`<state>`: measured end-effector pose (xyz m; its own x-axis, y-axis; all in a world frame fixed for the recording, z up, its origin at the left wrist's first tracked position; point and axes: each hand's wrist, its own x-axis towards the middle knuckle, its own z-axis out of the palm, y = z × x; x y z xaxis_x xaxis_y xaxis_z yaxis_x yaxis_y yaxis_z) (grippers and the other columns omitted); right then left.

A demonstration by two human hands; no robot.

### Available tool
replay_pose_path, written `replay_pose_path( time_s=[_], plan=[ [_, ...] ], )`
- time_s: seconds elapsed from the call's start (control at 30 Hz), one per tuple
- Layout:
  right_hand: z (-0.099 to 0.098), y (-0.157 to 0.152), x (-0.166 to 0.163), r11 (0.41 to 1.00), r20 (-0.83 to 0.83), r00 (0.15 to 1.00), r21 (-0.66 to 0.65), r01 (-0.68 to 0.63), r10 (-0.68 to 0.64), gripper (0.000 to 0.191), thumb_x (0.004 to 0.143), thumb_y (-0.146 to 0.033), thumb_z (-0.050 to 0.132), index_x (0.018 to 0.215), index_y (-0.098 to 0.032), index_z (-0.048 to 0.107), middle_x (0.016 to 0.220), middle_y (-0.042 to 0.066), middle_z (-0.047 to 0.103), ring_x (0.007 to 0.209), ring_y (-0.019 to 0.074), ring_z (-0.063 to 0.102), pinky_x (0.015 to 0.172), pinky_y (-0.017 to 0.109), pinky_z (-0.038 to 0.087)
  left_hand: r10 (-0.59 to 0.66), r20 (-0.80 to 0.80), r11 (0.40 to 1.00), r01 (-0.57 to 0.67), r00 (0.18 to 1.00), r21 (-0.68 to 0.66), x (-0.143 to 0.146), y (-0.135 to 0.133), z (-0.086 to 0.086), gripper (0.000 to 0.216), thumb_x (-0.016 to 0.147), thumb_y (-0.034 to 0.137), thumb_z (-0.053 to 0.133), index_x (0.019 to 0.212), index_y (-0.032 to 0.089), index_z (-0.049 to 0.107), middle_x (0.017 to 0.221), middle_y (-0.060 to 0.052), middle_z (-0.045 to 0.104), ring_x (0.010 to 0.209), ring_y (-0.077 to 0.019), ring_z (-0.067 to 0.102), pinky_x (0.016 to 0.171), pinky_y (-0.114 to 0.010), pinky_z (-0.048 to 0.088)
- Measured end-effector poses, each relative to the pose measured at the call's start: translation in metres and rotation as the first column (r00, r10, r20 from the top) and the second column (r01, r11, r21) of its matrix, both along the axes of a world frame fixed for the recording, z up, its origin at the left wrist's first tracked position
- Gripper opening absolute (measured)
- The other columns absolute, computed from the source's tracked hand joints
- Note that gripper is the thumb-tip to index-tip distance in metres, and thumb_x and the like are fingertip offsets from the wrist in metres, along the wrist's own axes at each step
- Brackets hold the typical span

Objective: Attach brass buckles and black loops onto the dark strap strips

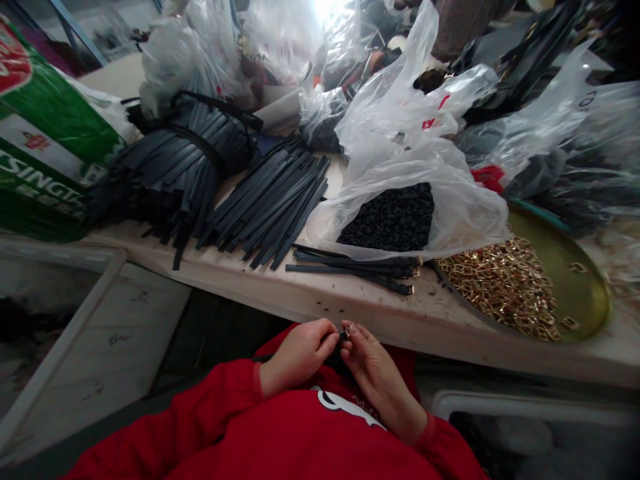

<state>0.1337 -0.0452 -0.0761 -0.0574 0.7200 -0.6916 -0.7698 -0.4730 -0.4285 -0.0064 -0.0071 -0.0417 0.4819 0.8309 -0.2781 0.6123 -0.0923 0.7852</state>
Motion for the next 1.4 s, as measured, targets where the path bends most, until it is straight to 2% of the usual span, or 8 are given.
replay_pose_path(
  time_s=[0.13, 0.23, 0.33, 0.53, 0.77, 1.17, 1.27, 1.4],
  plan=[
    [0.006, 0.004, 0.001, 0.989, 0.193, 0.980, 0.149, 0.016, -0.045, 0.027, 0.061, -0.031, 0.075, 0.079, -0.016, 0.063, 0.061, -0.005, 0.058, 0.048, 0.0031, 0.050, 0.047, 0.012, 0.045, 0.056, 0.167, 0.971, -0.015, 0.984, -0.240, 0.007, 0.003, 0.007, 0.020, 0.084, 0.029, 0.039, 0.079, 0.016, 0.054, 0.071, 0.000, 0.059, 0.063, -0.0117, 0.054, 0.056, -0.021, 0.040],
    [0.011, 0.008, 0.008, 0.987, 0.235, 0.970, 0.161, 0.020, -0.058, 0.026, 0.062, -0.032, 0.075, 0.075, -0.017, 0.058, 0.056, -0.008, 0.054, 0.046, 0.0030, 0.048, 0.046, 0.013, 0.043, 0.116, 0.204, 0.875, -0.003, 0.972, -0.484, 0.009, 0.008, 0.018, 0.014, 0.079, 0.027, 0.043, 0.081, 0.016, 0.051, 0.065, 0.002, 0.056, 0.050, -0.0085, 0.050, 0.047, -0.019, 0.038],
    [0.014, 0.008, 0.008, 0.977, 0.322, 0.947, 0.199, -0.076, 0.008, 0.025, 0.066, -0.035, 0.071, 0.075, -0.019, 0.054, 0.054, -0.008, 0.053, 0.045, 0.0046, 0.047, 0.045, 0.015, 0.040, 0.193, 0.215, 0.792, -0.023, 0.957, -0.610, 0.010, 0.011, 0.030, 0.011, 0.077, 0.024, 0.042, 0.078, 0.015, 0.048, 0.061, 0.004, 0.052, 0.043, -0.0053, 0.042, 0.042, -0.017, 0.033],
    [0.017, 0.003, 0.003, 0.951, 0.561, 0.827, 0.231, -0.204, 0.041, 0.025, 0.070, -0.040, 0.066, 0.078, -0.018, 0.056, 0.058, -0.005, 0.055, 0.050, 0.0079, 0.048, 0.049, 0.019, 0.038, 0.218, 0.309, 0.787, 0.021, 0.926, -0.617, 0.014, 0.011, 0.029, 0.022, 0.079, 0.036, 0.046, 0.075, 0.015, 0.047, 0.062, 0.004, 0.052, 0.043, -0.0042, 0.042, 0.042, -0.017, 0.032],
    [0.015, 0.007, 0.011, 0.943, 0.369, 0.922, 0.248, -0.221, 0.119, 0.034, 0.078, -0.049, 0.052, 0.067, -0.017, 0.054, 0.053, -0.002, 0.055, 0.046, 0.0093, 0.049, 0.046, 0.021, 0.040, 0.300, 0.342, 0.709, 0.031, 0.890, -0.704, 0.014, 0.012, 0.018, 0.025, 0.076, 0.039, 0.052, 0.076, 0.016, 0.046, 0.063, 0.004, 0.054, 0.041, -0.0032, 0.041, 0.040, -0.017, 0.025],
    [0.016, 0.013, 0.019, 0.913, 0.576, 0.795, 0.195, -0.359, 0.190, 0.033, 0.080, -0.051, 0.048, 0.068, -0.019, 0.050, 0.053, -0.004, 0.053, 0.047, 0.0105, 0.048, 0.048, 0.023, 0.037, 0.424, 0.389, 0.599, 0.069, 0.818, -0.798, 0.015, 0.016, 0.006, 0.031, 0.065, 0.038, 0.065, 0.074, 0.015, 0.046, 0.070, 0.000, 0.060, 0.050, -0.0057, 0.050, 0.045, -0.018, 0.030],
    [0.017, 0.013, 0.020, 0.898, 0.679, 0.709, 0.171, -0.406, 0.191, 0.034, 0.082, -0.051, 0.044, 0.067, -0.020, 0.049, 0.052, -0.003, 0.050, 0.048, 0.0114, 0.045, 0.047, 0.024, 0.034, 0.430, 0.344, 0.588, 0.030, 0.835, -0.808, 0.015, 0.016, 0.004, 0.028, 0.066, 0.036, 0.064, 0.071, 0.016, 0.045, 0.065, 0.001, 0.059, 0.046, -0.0048, 0.047, 0.042, -0.017, 0.026],
    [0.017, 0.008, 0.021, 0.839, 0.919, 0.386, 0.271, -0.472, -0.080, 0.032, 0.081, -0.042, 0.048, 0.057, -0.020, 0.046, 0.056, -0.003, 0.044, 0.053, 0.0117, 0.040, 0.052, 0.026, 0.029, 0.418, 0.331, 0.620, 0.002, 0.846, -0.785, 0.015, 0.014, 0.001, 0.026, 0.067, 0.036, 0.061, 0.070, 0.016, 0.045, 0.059, 0.002, 0.057, 0.043, -0.0041, 0.043, 0.040, -0.017, 0.024]
  ],
)
